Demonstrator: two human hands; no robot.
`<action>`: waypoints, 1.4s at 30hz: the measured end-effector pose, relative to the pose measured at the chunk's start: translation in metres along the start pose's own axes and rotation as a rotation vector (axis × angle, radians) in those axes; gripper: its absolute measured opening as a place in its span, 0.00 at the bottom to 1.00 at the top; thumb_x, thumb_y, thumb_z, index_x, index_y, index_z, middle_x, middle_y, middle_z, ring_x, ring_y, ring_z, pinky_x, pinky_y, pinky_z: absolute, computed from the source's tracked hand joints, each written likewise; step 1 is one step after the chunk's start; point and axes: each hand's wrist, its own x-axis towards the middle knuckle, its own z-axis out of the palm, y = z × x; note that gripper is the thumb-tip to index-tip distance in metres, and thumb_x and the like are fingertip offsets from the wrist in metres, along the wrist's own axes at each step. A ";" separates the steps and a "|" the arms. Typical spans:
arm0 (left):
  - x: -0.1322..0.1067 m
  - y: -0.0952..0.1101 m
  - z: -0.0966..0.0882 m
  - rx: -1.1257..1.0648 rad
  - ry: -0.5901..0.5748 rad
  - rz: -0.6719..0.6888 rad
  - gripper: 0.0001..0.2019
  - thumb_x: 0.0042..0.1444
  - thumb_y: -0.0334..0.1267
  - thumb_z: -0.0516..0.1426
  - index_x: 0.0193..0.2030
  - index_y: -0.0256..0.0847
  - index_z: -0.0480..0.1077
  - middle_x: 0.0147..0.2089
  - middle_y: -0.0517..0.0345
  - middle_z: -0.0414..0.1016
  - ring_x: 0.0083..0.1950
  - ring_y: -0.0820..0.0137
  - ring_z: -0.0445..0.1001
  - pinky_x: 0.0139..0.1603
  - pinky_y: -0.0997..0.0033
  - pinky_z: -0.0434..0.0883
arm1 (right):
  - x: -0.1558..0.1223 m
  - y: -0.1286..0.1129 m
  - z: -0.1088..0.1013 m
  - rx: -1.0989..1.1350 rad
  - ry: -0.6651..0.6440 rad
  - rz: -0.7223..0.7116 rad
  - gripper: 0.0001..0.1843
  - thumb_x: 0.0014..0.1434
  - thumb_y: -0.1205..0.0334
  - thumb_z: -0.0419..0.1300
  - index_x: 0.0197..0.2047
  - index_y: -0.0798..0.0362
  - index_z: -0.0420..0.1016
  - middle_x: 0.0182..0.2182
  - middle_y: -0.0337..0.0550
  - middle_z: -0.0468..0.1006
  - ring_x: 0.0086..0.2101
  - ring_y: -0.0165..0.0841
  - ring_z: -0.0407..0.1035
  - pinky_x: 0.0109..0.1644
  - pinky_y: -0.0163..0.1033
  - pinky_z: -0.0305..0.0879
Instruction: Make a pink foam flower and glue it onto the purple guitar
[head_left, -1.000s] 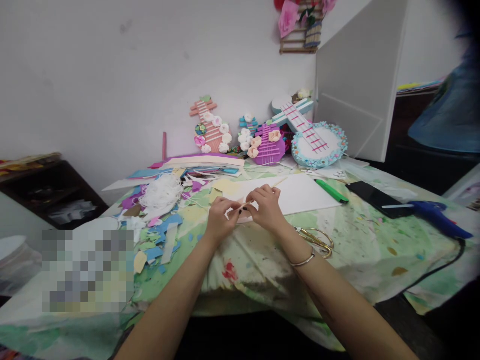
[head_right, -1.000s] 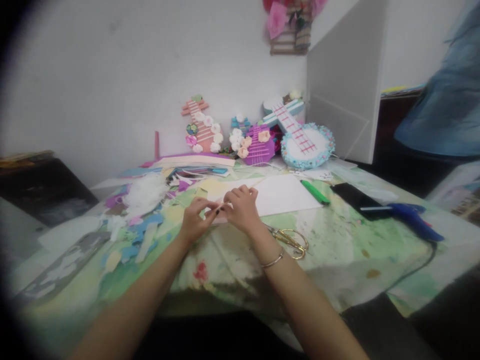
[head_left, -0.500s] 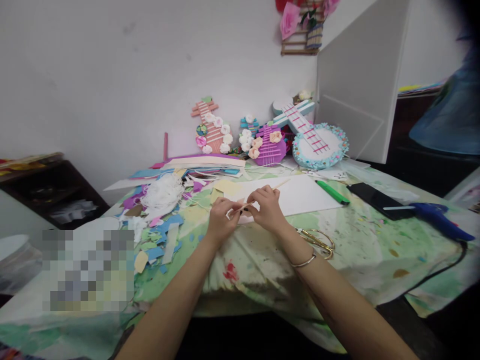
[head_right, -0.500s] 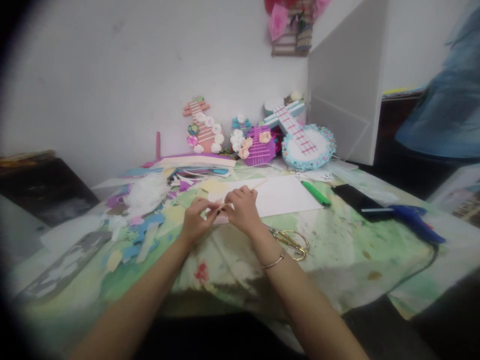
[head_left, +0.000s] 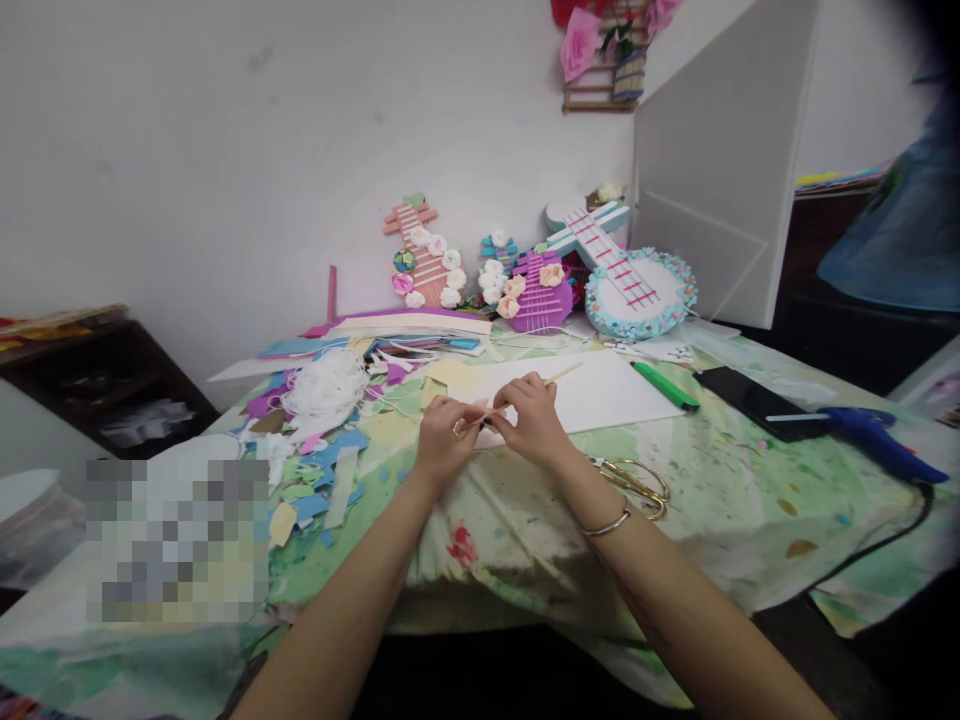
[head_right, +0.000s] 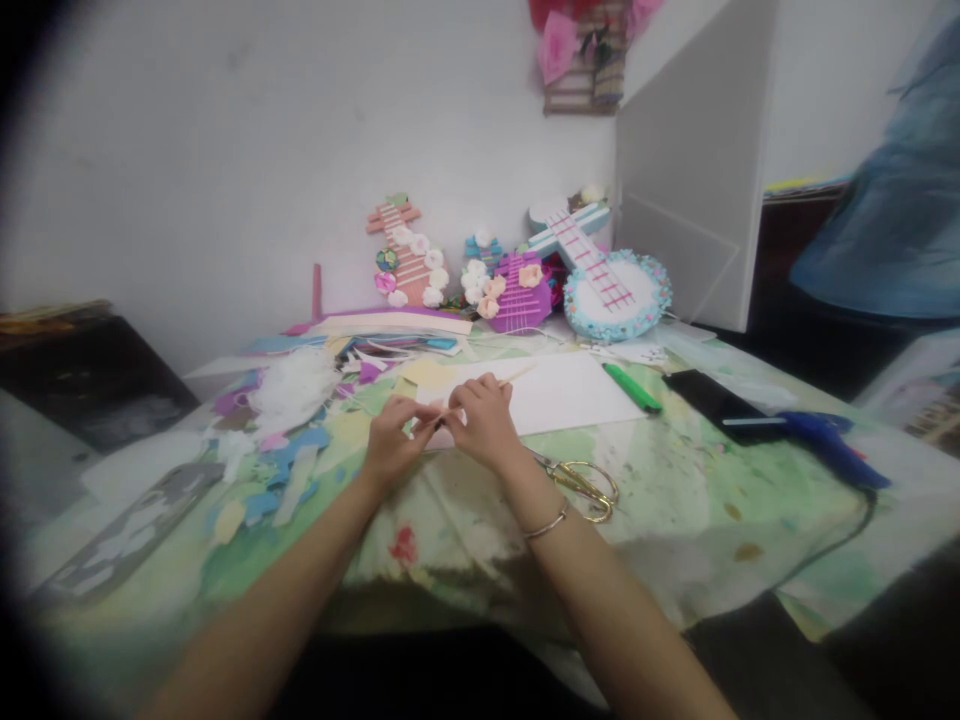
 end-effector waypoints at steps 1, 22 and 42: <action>0.000 0.000 0.000 0.003 0.003 0.003 0.02 0.50 0.31 0.58 0.30 0.41 0.72 0.27 0.56 0.73 0.35 0.66 0.67 0.37 0.67 0.66 | 0.000 0.000 0.000 -0.001 -0.003 0.001 0.07 0.53 0.60 0.60 0.30 0.53 0.68 0.32 0.41 0.73 0.40 0.37 0.57 0.40 0.41 0.44; 0.001 0.001 0.003 -0.156 0.020 -0.251 0.09 0.45 0.35 0.62 0.30 0.41 0.64 0.28 0.62 0.71 0.31 0.72 0.70 0.35 0.72 0.64 | -0.002 -0.008 0.004 -0.034 -0.009 -0.091 0.04 0.58 0.62 0.55 0.34 0.52 0.71 0.42 0.45 0.71 0.41 0.36 0.60 0.44 0.42 0.45; 0.002 -0.006 0.003 -0.417 0.018 -0.328 0.07 0.45 0.35 0.61 0.32 0.39 0.69 0.31 0.59 0.73 0.34 0.70 0.73 0.36 0.71 0.66 | -0.001 0.000 0.013 -0.004 0.033 -0.135 0.07 0.60 0.65 0.55 0.37 0.50 0.75 0.42 0.45 0.71 0.39 0.33 0.60 0.43 0.41 0.46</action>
